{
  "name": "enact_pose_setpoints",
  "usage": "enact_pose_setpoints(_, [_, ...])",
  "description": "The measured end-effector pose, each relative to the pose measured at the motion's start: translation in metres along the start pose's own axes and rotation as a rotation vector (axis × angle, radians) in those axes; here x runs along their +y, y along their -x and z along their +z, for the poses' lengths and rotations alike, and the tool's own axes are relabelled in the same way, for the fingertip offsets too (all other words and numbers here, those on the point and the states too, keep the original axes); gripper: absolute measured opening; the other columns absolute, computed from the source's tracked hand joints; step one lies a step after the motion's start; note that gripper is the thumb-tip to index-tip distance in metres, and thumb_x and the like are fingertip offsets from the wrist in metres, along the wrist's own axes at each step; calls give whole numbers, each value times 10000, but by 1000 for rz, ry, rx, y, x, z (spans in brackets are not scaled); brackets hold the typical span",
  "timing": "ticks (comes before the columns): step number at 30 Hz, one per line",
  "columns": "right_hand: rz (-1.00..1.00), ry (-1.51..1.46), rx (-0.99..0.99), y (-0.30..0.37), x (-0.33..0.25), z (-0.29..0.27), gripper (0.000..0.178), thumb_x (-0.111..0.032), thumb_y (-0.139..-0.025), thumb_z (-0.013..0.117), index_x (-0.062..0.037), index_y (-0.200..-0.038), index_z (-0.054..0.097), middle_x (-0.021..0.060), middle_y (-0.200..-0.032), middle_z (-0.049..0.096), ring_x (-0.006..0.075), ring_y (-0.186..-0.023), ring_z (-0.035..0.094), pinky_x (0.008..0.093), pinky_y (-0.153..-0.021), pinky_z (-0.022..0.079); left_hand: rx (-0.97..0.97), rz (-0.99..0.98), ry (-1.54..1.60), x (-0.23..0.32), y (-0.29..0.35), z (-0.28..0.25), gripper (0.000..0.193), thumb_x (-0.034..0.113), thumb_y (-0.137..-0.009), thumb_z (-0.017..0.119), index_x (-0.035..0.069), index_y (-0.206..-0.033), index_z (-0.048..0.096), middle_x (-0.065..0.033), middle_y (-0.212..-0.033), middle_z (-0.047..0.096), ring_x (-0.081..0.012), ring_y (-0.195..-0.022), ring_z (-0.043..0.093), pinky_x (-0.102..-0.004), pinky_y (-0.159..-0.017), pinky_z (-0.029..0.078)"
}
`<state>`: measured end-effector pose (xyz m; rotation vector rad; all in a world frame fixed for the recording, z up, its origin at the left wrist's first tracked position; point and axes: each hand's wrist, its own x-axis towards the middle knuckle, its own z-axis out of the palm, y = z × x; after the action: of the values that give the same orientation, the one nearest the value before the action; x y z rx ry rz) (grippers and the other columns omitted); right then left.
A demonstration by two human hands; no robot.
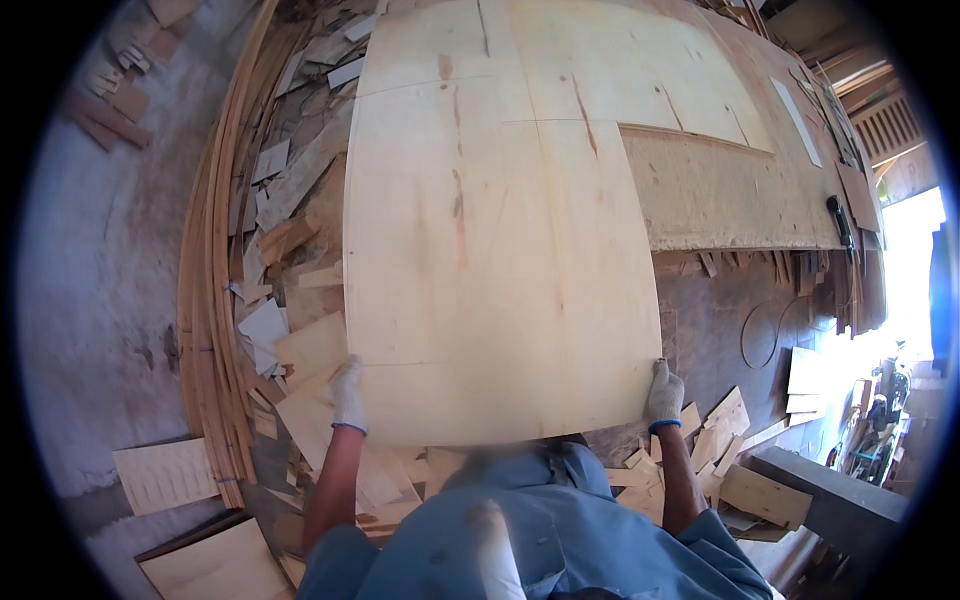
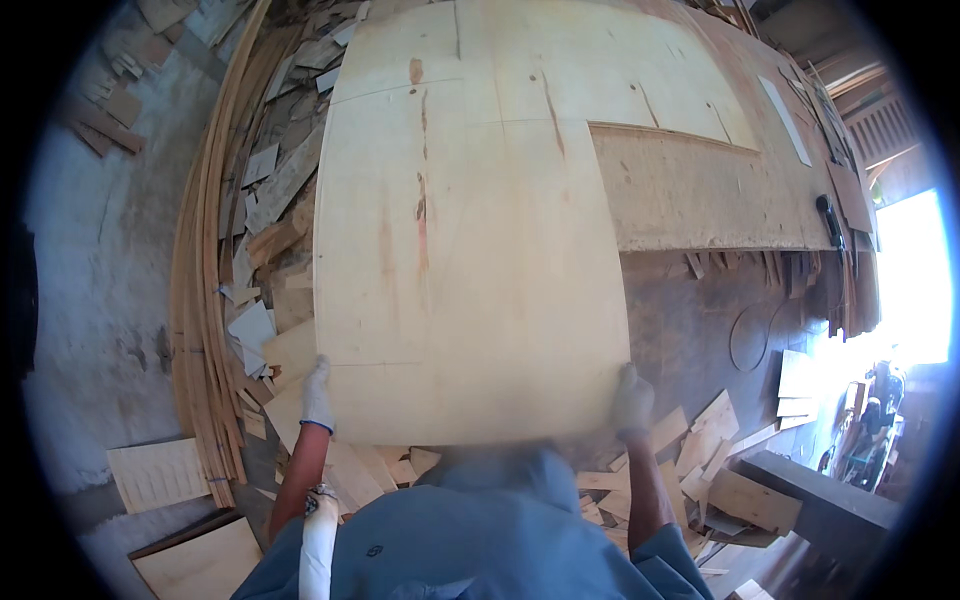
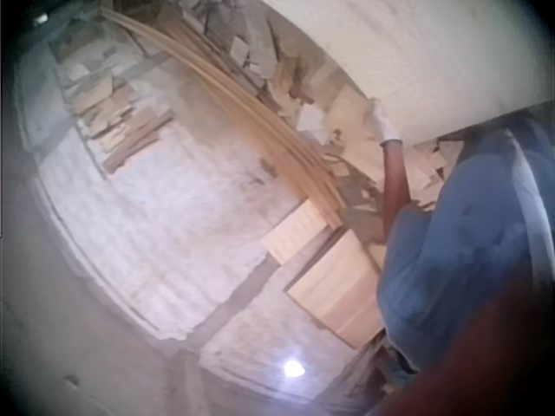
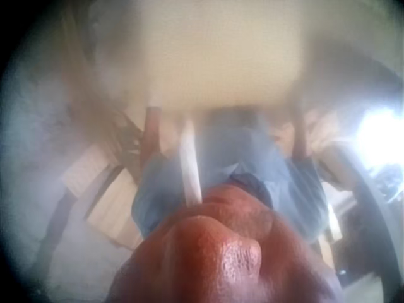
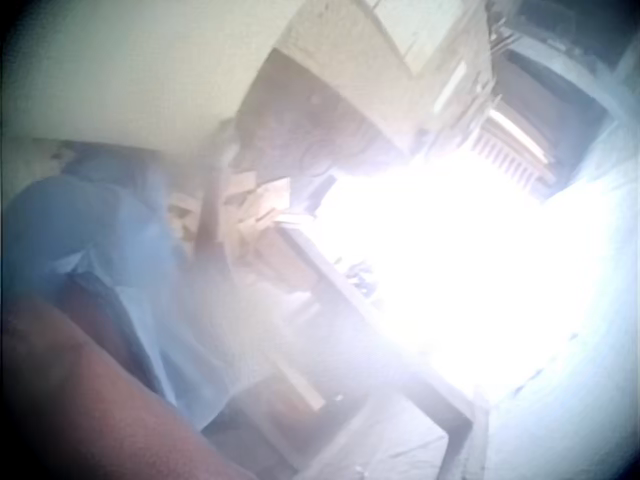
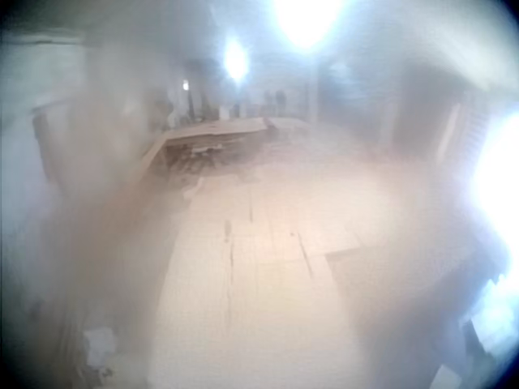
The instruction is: The person repeatedly lifts, flips, and repositions large wooden panels on a workbench in a workshop. The person uses both hands to move the panels and briefly uses a nail gun to fasten one panel.
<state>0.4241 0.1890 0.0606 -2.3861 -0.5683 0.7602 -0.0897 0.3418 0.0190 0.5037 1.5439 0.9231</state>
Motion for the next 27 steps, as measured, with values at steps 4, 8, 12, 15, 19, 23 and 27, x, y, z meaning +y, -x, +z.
enact_pose_setpoints(4, [49, -43, -5, 2, -5, -5, 569, -393, -980, 429, 107, -753, 574, 129, -571, 481, 173, -562, 431, 414, -565, 369, -27, -62, 36, 8, 6, 4, 442, 362, -971, 562, -17, -1198, 589, -94, -1097, 652, -175, -932, 660, -315, -818, 555])
enact_pose_setpoints(8, [-47, 41, -10, -6, 3, -3, 566, -395, -976, 435, 105, -752, 578, 123, -572, 489, 172, -552, 457, 411, -552, 371, -84, -44, 137, -3, -7, -5, 452, 366, -970, 560, -20, -1205, 583, -98, -1097, 650, -179, -933, 660, -317, -814, 557])
enact_pose_setpoints(12, [42, -90, 1, -2, -22, -4, 576, -403, -972, 440, 102, -735, 584, 111, -571, 500, 169, -551, 473, 401, -541, 376, -36, -43, 92, 3, -6, 6, 452, 360, -968, 567, -18, -1215, 578, -102, -1100, 644, -182, -938, 655, -320, -822, 557])
enact_pose_setpoints(15, [52, -100, -6, -3, -29, -2, 580, -408, -970, 445, 95, -720, 591, 98, -567, 509, 164, -547, 471, 392, -537, 376, -33, -17, 104, -3, -20, -1, 455, 357, -966, 574, -17, -1225, 575, -102, -1100, 640, -181, -938, 652, -321, -828, 557])
enact_pose_setpoints(19, [34, -19, -4, -13, -22, 0, 576, -415, -968, 459, 84, -719, 602, 74, -564, 506, 147, -550, 467, 384, -537, 373, -63, -46, 82, -5, -32, -6, 483, 378, -969, 566, -17, -1248, 565, -100, -1115, 638, -180, -958, 650, -322, -839, 556])
enact_pose_setpoints(23, [-37, -44, 47, -24, -17, 7, 678, -531, -952, 482, 75, -668, 588, 135, -505, 478, 192, -520, 458, 435, -539, 379, -77, -80, 79, 17, -23, 15, 516, 408, -975, 548, -21, -1261, 557, -113, -1138, 637, -191, -984, 652, -322, -854, 554])
enact_pose_setpoints(27, [2, -108, 58, -32, -25, 14, 634, -495, -956, 487, 75, -703, 608, 126, -537, 512, 184, -540, 470, 422, -551, 390, -89, -97, 86, 23, -30, 22, 531, 426, -975, 544, -24, -1254, 561, -126, -1143, 639, -201, -984, 657, -329, -863, 553])
